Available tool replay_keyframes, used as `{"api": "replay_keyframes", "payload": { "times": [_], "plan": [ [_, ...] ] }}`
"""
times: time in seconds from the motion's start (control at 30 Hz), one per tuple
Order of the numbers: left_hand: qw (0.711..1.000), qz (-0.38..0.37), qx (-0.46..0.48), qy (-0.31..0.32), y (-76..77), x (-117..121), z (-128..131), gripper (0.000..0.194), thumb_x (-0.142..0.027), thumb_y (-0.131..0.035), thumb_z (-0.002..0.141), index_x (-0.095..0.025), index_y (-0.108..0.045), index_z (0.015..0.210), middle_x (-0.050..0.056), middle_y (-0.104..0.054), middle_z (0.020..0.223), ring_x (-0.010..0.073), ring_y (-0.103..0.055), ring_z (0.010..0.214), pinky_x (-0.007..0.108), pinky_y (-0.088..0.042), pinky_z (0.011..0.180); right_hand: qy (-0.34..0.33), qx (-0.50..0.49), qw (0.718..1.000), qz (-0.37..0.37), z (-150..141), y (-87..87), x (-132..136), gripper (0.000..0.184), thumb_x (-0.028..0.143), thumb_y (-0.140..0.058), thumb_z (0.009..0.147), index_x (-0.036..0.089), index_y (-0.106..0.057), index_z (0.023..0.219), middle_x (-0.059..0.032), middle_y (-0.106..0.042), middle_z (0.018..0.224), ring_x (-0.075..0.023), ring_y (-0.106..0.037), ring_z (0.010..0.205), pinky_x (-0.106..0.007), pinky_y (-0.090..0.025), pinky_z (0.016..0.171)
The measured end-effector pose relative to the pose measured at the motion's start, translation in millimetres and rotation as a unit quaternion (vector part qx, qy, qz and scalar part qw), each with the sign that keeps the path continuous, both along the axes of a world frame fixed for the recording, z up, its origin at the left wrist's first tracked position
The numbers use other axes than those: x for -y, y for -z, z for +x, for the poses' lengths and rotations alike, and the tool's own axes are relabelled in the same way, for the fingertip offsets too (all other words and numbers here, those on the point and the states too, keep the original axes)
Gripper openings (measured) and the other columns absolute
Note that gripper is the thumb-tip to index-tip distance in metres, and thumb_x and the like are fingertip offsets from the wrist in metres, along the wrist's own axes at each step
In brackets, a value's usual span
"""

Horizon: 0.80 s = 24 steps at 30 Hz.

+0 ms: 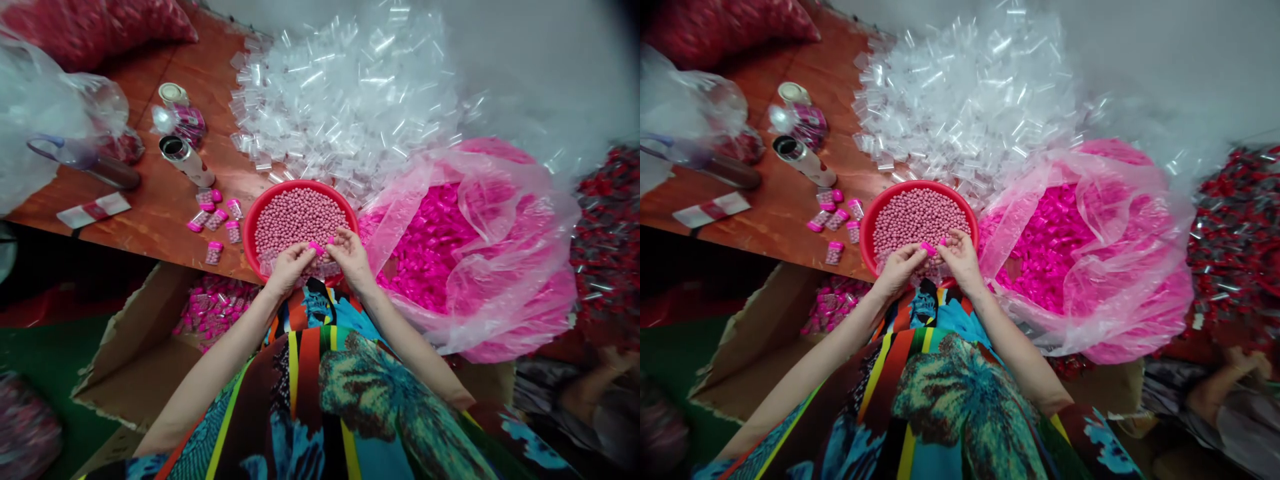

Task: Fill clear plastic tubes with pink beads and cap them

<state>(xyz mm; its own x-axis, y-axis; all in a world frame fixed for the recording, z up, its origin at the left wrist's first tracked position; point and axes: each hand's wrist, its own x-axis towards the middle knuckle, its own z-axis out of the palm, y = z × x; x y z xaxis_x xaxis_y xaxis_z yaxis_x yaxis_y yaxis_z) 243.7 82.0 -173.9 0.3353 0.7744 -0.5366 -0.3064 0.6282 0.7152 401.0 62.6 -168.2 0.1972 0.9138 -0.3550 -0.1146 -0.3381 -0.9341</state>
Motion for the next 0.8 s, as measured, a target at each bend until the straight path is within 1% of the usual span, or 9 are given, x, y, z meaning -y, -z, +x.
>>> {"api": "replay_keyframes", "payload": {
  "times": [0.07,0.13,0.17,0.27,0.37,0.57,0.7,0.73,0.8],
  "plan": [
    [1.000,0.009,-0.009,0.004,0.4,1.0,0.6,0.036,-0.042,-0.083,0.077,-0.015,-0.073,0.099,0.002,-0.068,0.079,0.0107,-0.054,0.064,0.022,-0.042,0.059,-0.010,0.023,1.000,0.002,0.8,-1.4,-2.0,0.037,0.044,-0.073,0.080,0.030,-0.062,0.113,-0.0019,-0.063,0.095,-0.0193,-0.064,0.080,-0.037,-0.062,0.072],
    [1.000,-0.002,-0.002,-0.003,-0.4,2.3,1.9,0.038,-0.041,-0.083,0.075,-0.014,-0.074,0.100,0.003,-0.070,0.084,0.0112,-0.057,0.068,0.023,-0.045,0.065,-0.076,0.106,0.990,0.048,0.6,-7.9,-2.1,0.023,0.041,-0.065,0.087,0.029,-0.066,0.107,-0.0046,-0.065,0.101,-0.0223,-0.065,0.094,-0.042,-0.060,0.085],
    [1.000,-0.009,0.004,-0.010,-1.2,3.0,2.8,0.038,-0.040,-0.084,0.075,-0.014,-0.075,0.100,0.003,-0.071,0.087,0.0118,-0.058,0.070,0.024,-0.047,0.067,-0.118,0.156,0.978,0.078,-0.2,-11.9,-1.5,0.023,0.039,-0.062,0.089,0.029,-0.067,0.109,-0.0061,-0.064,0.106,-0.0238,-0.064,0.101,-0.044,-0.058,0.091],
    [0.999,-0.034,0.019,-0.029,-4.4,4.7,6.6,0.034,-0.037,-0.084,0.074,-0.014,-0.075,0.097,0.004,-0.071,0.085,0.0135,-0.060,0.071,0.025,-0.048,0.068,-0.216,0.299,0.921,0.125,-5.4,-20.5,1.4,0.048,0.035,-0.069,0.083,0.023,-0.061,0.128,-0.0128,-0.059,0.121,-0.0317,-0.058,0.116,-0.054,-0.050,0.103],
    [0.998,-0.052,0.020,-0.041,-7.3,5.6,10.2,0.025,-0.036,-0.083,0.077,-0.016,-0.073,0.086,0.003,-0.067,0.072,0.0128,-0.057,0.063,0.024,-0.045,0.058,-0.246,0.392,0.879,0.111,-12.0,-19.1,2.1,0.067,0.032,-0.074,0.076,0.015,-0.054,0.137,-0.0190,-0.058,0.125,-0.0393,-0.052,0.121,-0.061,-0.045,0.104],
    [0.999,-0.035,0.014,-0.036,-8.5,6.2,9.8,0.026,-0.041,-0.082,0.078,-0.018,-0.071,0.079,0.003,-0.064,0.068,0.0124,-0.055,0.059,0.024,-0.043,0.053,-0.241,0.398,0.877,0.122,-12.6,-9.9,-0.3,0.059,0.027,-0.075,0.073,0.016,-0.060,0.129,-0.0158,-0.061,0.117,-0.0351,-0.056,0.115,-0.052,-0.046,0.103],
    [0.999,-0.034,-0.007,-0.005,-8.9,10.7,8.7,0.034,-0.050,-0.078,0.081,-0.018,-0.068,0.079,0.003,-0.061,0.064,0.0096,-0.044,0.047,0.024,-0.026,0.040,-0.257,0.417,0.861,0.136,-11.9,-10.8,0.0,0.059,0.028,-0.076,0.074,0.015,-0.059,0.129,-0.0167,-0.062,0.118,-0.0350,-0.056,0.115,-0.050,-0.046,0.102],
    [0.999,-0.034,-0.007,0.000,-9.0,11.6,8.1,0.034,-0.050,-0.077,0.081,-0.018,-0.067,0.079,0.002,-0.060,0.063,0.0096,-0.043,0.047,0.025,-0.025,0.041,-0.262,0.417,0.860,0.133,-12.8,-10.7,0.3,0.059,0.028,-0.076,0.074,0.014,-0.059,0.129,-0.0172,-0.062,0.119,-0.0351,-0.056,0.116,-0.050,-0.046,0.103],
    [1.000,-0.021,-0.014,-0.009,-8.1,10.4,3.7,0.031,-0.046,-0.077,0.082,-0.017,-0.068,0.082,0.002,-0.060,0.066,0.0106,-0.047,0.052,0.025,-0.033,0.046,-0.273,0.397,0.867,0.125,-15.2,-8.2,1.6,0.065,0.029,-0.077,0.076,0.011,-0.055,0.134,-0.0187,-0.060,0.126,-0.0349,-0.056,0.120,-0.050,-0.045,0.104]
  ]
}}
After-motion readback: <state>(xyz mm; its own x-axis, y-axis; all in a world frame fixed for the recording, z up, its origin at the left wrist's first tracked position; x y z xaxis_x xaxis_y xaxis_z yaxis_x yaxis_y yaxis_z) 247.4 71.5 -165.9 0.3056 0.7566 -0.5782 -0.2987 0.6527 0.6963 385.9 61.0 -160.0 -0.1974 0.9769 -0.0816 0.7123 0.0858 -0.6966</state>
